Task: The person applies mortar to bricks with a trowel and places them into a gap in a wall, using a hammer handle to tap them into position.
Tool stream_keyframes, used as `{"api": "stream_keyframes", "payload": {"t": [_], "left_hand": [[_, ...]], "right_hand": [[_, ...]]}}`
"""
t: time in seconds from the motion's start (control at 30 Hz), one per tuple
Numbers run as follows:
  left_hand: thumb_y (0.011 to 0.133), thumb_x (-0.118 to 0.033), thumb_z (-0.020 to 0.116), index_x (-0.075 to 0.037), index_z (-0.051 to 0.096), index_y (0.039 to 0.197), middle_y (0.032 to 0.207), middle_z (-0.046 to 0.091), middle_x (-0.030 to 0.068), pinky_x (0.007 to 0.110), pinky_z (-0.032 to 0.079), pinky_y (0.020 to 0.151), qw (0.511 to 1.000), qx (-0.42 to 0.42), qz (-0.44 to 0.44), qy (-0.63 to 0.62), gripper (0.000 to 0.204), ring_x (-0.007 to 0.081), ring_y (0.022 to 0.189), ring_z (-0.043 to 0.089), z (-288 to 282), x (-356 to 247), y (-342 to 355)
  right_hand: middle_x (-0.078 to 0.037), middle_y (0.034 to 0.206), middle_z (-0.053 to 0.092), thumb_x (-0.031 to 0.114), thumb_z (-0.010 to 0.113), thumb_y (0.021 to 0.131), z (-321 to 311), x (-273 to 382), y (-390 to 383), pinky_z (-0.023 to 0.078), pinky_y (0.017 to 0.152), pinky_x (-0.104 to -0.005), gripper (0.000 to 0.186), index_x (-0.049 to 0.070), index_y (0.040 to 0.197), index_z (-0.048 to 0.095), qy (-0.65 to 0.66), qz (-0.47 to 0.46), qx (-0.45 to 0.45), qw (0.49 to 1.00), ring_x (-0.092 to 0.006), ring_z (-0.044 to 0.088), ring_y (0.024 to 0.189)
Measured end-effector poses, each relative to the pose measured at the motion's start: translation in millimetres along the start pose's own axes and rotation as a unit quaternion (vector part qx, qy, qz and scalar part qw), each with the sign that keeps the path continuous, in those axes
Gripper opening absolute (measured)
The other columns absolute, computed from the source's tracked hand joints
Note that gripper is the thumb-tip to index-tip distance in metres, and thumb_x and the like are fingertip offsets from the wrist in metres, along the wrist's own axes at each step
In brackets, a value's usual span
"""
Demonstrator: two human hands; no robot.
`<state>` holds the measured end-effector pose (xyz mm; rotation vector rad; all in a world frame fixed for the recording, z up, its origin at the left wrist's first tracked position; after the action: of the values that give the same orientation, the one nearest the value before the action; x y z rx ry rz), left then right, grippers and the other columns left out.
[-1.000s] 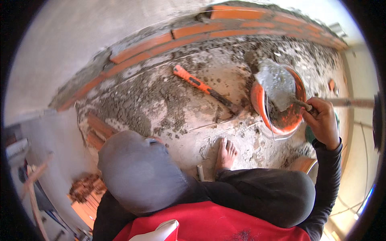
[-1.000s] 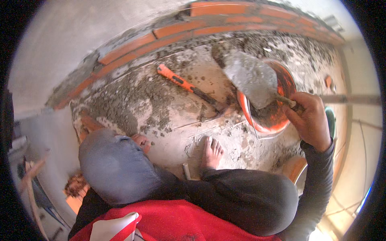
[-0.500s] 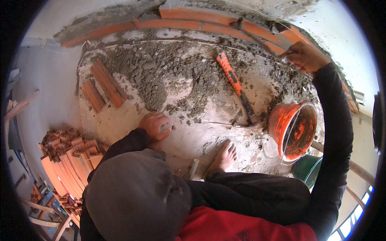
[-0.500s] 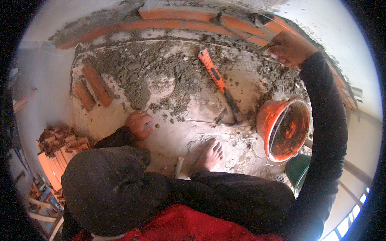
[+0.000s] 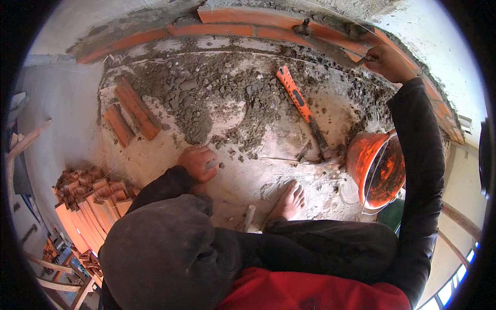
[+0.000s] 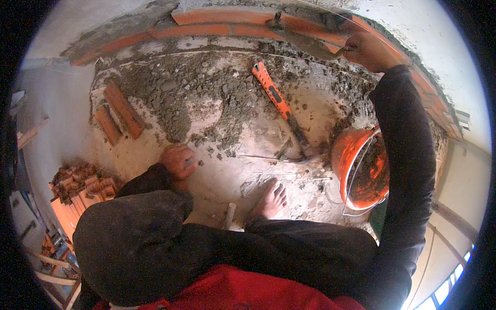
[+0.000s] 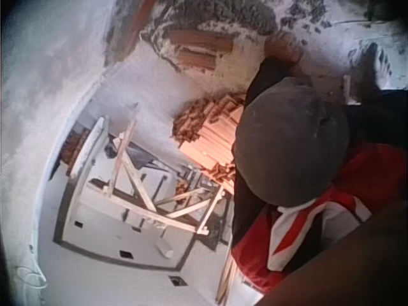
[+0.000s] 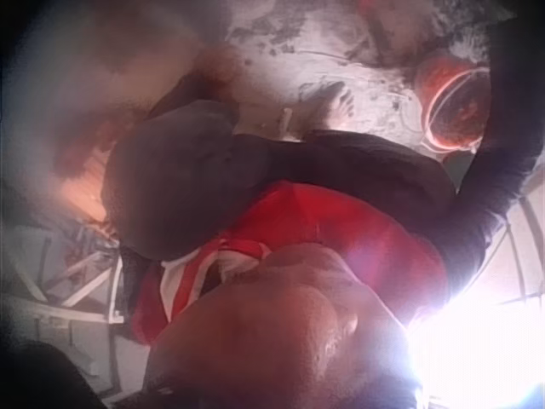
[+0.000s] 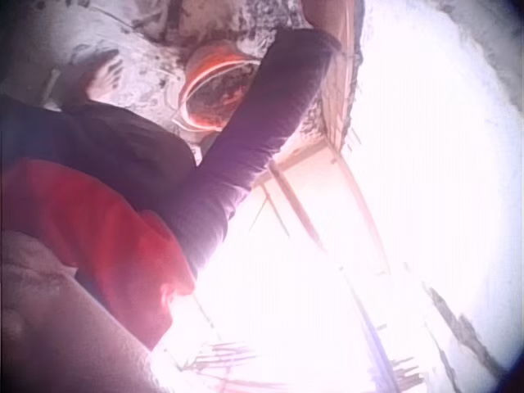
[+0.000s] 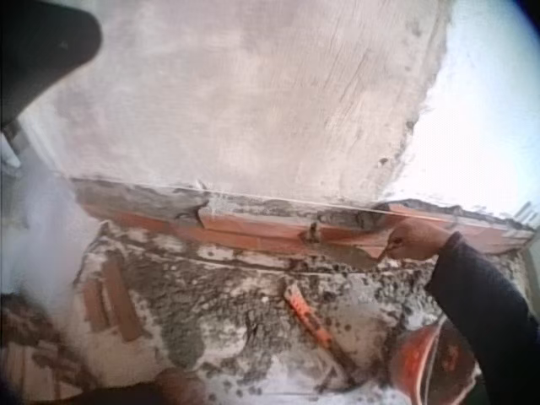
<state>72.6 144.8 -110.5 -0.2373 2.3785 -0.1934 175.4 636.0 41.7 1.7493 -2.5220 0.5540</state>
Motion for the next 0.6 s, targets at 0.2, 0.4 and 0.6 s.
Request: {"api": "stream_keyframes", "payload": {"t": [0.2, 0.4, 0.6], "left_hand": [[0.076, -0.032, 0.068, -0.01, 0.064, 0.092, 0.079, 0.06, 0.0106, 0.045, 0.047, 0.065, 1.0, -0.005, 0.012, -0.018, 0.027, 0.0323, 0.074, 0.06, -4.1, -6.0, 5.3], [0.075, -0.031, 0.069, -0.011, 0.064, 0.091, 0.077, 0.06, 0.0101, 0.043, 0.048, 0.063, 1.0, -0.016, 0.012, -0.012, 0.026, 0.0316, 0.071, 0.061, -5.6, -6.5, 3.4], [0.073, -0.028, 0.069, -0.011, 0.063, 0.089, 0.079, 0.061, 0.01, 0.044, 0.049, 0.064, 1.0, -0.018, 0.004, -0.016, 0.025, 0.0318, 0.072, 0.061, -9.3, -7.8, 3.2]], "right_hand": [[-0.01, 0.07, 0.063, 0.019, 0.066, 0.086, 5.7, -11.9, -13.8, 0.045, 0.059, -0.0392, 0.02, 0.0, 0.091, 0.07, 0.055, -0.007, 0.005, 0.998, -0.0211, 0.058, 0.061], [-0.007, 0.066, 0.061, 0.02, 0.066, 0.087, 22.5, -26.9, -24.6, 0.043, 0.056, -0.0363, 0.021, 0.0, 0.091, 0.07, 0.176, 0.12, 0.076, 0.974, -0.0146, 0.056, 0.058], [-0.01, 0.073, 0.064, 0.021, 0.066, 0.085, 18.8, -16.1, -33.2, 0.047, 0.061, -0.0365, 0.023, 0.0, 0.094, 0.068, 0.104, 0.069, -0.021, 0.992, -0.0186, 0.06, 0.064]]}}
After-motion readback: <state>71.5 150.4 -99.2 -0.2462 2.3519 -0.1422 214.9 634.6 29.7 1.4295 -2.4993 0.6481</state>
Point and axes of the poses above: each hand's wrist, its own y-axis towards the middle knuckle, its own z-axis out of the palm, x = y × z, the point moved 10 cm from there along y, towards the middle knuckle
